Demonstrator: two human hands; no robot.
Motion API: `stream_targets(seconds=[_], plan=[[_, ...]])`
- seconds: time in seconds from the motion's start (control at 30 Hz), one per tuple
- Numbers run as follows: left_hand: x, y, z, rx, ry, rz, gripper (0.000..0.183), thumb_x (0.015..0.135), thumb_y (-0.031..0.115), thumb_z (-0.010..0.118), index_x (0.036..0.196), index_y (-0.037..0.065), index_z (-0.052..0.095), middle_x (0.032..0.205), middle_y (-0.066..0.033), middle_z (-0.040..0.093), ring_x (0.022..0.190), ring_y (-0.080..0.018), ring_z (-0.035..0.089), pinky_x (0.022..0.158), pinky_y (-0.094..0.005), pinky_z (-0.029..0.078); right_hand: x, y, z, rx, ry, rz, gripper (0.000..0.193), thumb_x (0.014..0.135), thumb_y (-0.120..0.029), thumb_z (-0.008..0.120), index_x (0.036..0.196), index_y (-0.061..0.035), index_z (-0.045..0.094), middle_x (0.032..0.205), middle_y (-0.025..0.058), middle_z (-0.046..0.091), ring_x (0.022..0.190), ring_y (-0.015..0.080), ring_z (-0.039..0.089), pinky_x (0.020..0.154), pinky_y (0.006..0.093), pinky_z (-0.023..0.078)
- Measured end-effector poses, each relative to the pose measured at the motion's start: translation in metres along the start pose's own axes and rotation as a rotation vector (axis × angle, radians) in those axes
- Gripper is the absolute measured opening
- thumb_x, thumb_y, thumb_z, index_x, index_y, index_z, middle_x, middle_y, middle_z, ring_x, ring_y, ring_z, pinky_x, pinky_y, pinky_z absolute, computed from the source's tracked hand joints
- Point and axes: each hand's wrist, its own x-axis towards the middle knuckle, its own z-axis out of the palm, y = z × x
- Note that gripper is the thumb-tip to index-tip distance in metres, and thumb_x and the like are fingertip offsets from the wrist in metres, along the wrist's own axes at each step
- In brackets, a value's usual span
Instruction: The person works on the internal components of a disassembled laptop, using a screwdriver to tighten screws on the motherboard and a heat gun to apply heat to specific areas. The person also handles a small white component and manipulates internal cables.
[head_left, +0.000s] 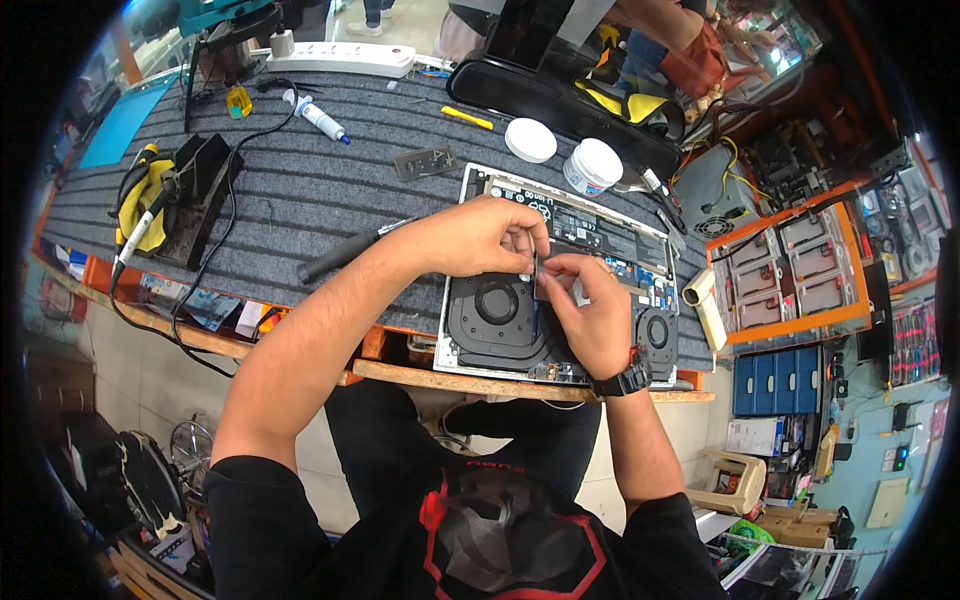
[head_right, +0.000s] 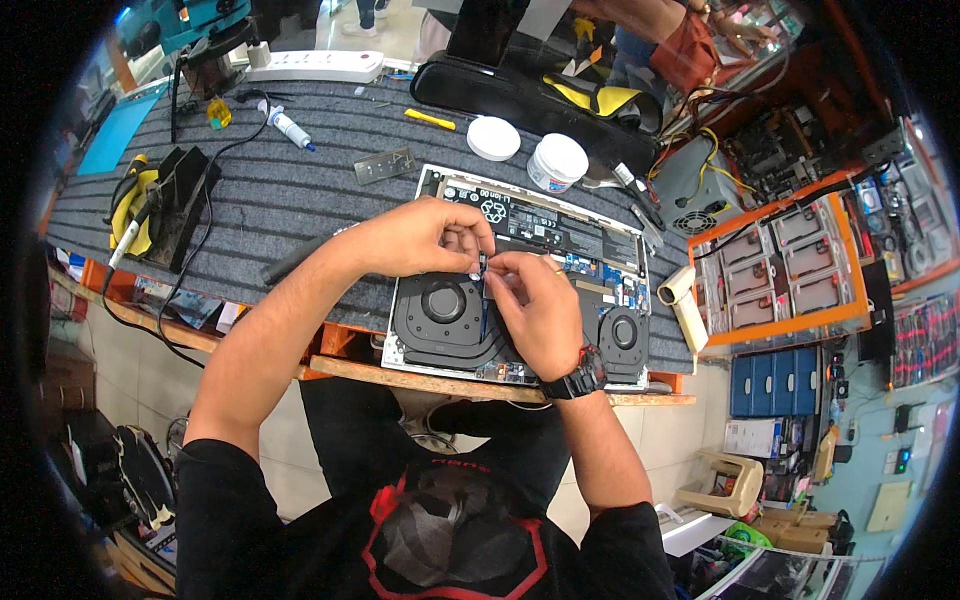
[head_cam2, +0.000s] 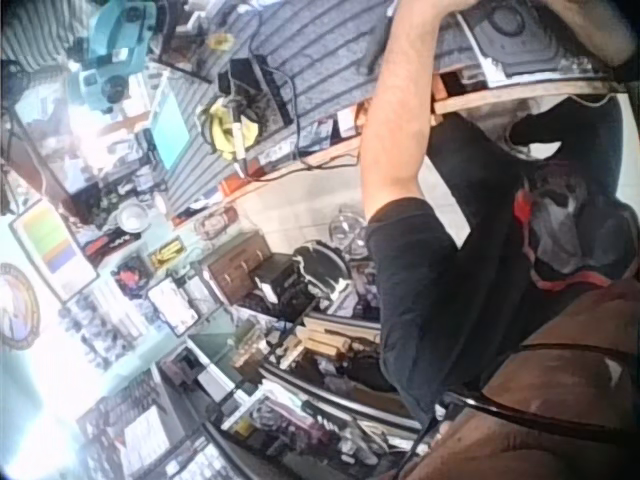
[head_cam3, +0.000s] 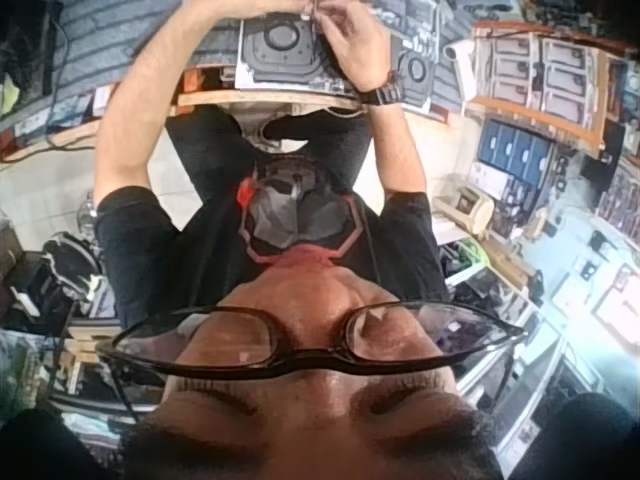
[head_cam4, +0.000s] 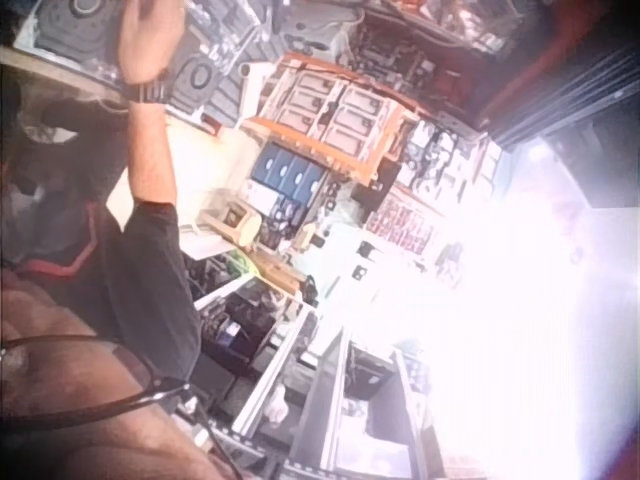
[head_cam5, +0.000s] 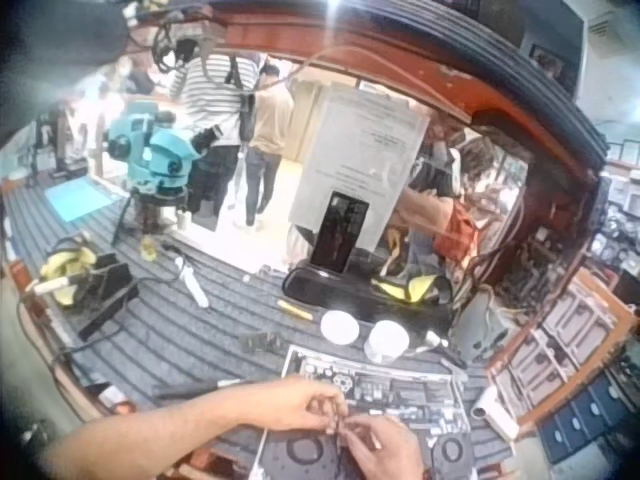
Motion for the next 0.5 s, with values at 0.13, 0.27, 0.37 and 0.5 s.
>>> stream_targets(seconds=[0.13,0.27,0.37,0.5], plan=[[-0.004,0.008,0.001,0.041,0.024,-0.043,0.024,0.090,0.008,0.075,0.111,-0.001,0.068,0.089,-0.0050,0.073,0.082,-0.0098,0.066,0.074,-0.0282,0.052,-0.003,0.002,-0.006,-0.271,-0.042,-0.217,0.018,0.085,-0.009,0.081,0.102,-0.0079,0.073,0.092,0.0079,0.066,0.087,0.0289,0.063,0.077,0.0406,0.051],[-0.005,0.002,0.003,-0.027,0.025,-0.052,0.024,0.090,0.008,0.074,0.111,-0.002,0.067,0.089,-0.0055,0.073,0.082,-0.0104,0.067,0.075,-0.0278,0.053,-0.002,0.001,-0.003,-0.246,-0.073,-0.208,0.017,0.085,-0.011,0.081,0.100,-0.0083,0.074,0.092,0.0060,0.063,0.087,0.0284,0.062,0.075,0.0409,0.050],[-0.003,-0.002,0.003,-0.069,0.015,-0.053,0.023,0.090,0.008,0.074,0.110,-0.002,0.068,0.089,-0.0057,0.073,0.083,-0.0105,0.067,0.076,-0.0279,0.053,-0.005,0.003,-0.001,-0.215,-0.085,-0.183,0.018,0.085,-0.010,0.081,0.101,-0.0087,0.074,0.094,0.0053,0.063,0.087,0.0280,0.062,0.075,0.0408,0.050],[-0.002,0.001,0.004,0.069,0.026,-0.041,0.019,0.090,0.010,0.074,0.105,-0.002,0.073,0.090,-0.0085,0.076,0.083,-0.0132,0.069,0.077,-0.0305,0.055,-0.009,0.002,-0.001,-0.272,-0.048,-0.229,0.018,0.085,-0.010,0.081,0.102,-0.0094,0.075,0.094,0.0046,0.064,0.088,0.0279,0.062,0.075,0.0409,0.050]])
